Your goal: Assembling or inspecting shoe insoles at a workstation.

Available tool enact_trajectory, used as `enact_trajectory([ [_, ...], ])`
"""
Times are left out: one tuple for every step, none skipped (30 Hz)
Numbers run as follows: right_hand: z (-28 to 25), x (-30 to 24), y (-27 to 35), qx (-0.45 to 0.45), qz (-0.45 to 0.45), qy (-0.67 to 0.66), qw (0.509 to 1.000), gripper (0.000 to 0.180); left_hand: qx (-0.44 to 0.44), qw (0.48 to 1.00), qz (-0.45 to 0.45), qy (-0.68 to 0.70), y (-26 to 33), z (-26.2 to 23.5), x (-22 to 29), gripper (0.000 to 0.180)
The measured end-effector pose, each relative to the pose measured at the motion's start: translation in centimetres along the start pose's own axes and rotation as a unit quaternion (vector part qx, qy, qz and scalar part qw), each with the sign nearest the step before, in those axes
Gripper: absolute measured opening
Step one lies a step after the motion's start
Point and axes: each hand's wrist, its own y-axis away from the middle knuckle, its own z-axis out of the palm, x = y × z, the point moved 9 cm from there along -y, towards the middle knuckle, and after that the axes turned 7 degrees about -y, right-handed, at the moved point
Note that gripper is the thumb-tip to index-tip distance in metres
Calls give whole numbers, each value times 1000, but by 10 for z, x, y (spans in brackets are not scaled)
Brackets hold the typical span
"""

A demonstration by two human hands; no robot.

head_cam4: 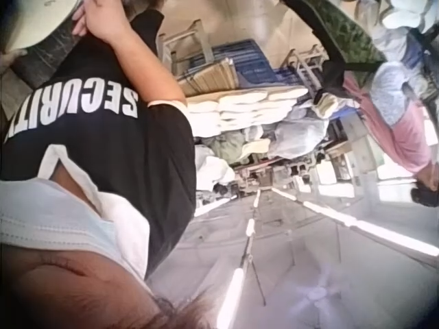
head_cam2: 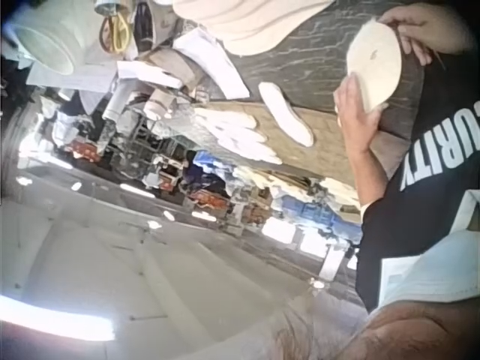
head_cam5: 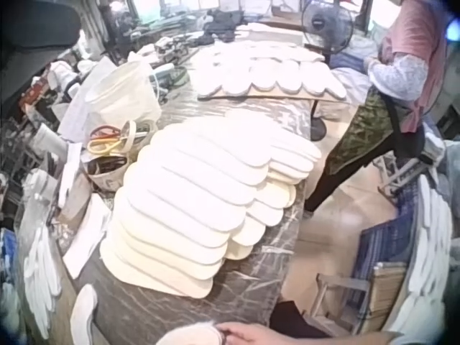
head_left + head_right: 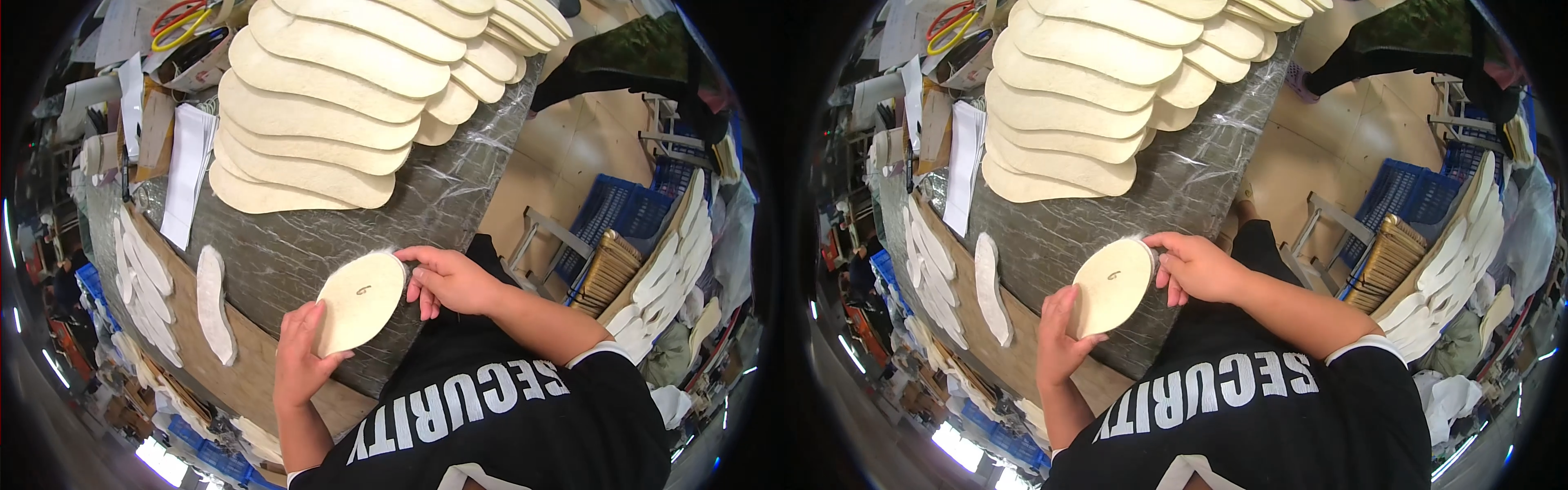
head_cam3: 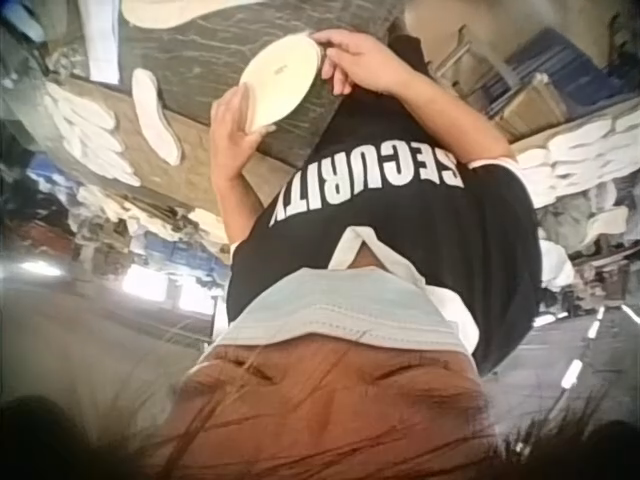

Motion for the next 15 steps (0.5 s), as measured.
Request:
enact_trajectory([
  [-3, 2, 0, 19, 10, 14, 1000, 39, 16, 1000, 15, 1, -1, -3, 3, 87],
  [0, -1, 0, 2, -5, 4, 1000, 39, 10, 1000, 11, 2, -1, -1, 3, 88],
  [-1, -1, 0, 3, 0, 7, 1000, 39, -13, 1000, -5, 4, -1, 3, 0, 89],
  [-4, 2, 1, 21, 13, 18, 1000, 39, 4, 1000, 8, 4, -2, 0, 2, 89],
  [-2, 0, 0, 5, 4, 9, 1000, 39, 5, 1000, 11, -2, -2, 0, 3, 88],
  [-1, 0, 0, 4, 6, 8, 1000, 39, -14, 1000, 2, -10, -3, 3, 1, 88],
  [-4, 2, 0, 18, 17, 16, 1000, 39, 4, 1000, 17, -8, -4, 0, 4, 88],
  [-2, 1, 0, 3, 8, 7, 1000, 39, 3, 1000, 20, -8, -4, 0, 4, 88],
  [-2, 0, 0, 0, 4, 9, 1000, 39, -14, 1000, 9, -10, -4, 3, 2, 88],
  [-5, 2, -1, 15, 14, 19, 1000, 39, 3, 1000, 22, -8, -4, 0, 4, 88],
  [-2, 0, -1, -3, 1, 10, 1000, 39, 2, 1000, 19, -8, -4, 0, 3, 88],
  [-2, 1, -1, -4, 4, 12, 1000, 39, -16, 1000, 6, -8, -3, 3, 1, 88],
  [-6, 3, -1, 14, 19, 24, 999, 40, 1, 1000, 17, -7, -3, 0, 2, 88],
  [-3, 1, -1, -4, 4, 14, 1000, 40, 0, 1000, 14, -5, -4, 1, 2, 89],
  [-3, 1, -1, -5, 7, 17, 1000, 40, -20, 1000, -1, -4, -4, 5, -1, 89],
])
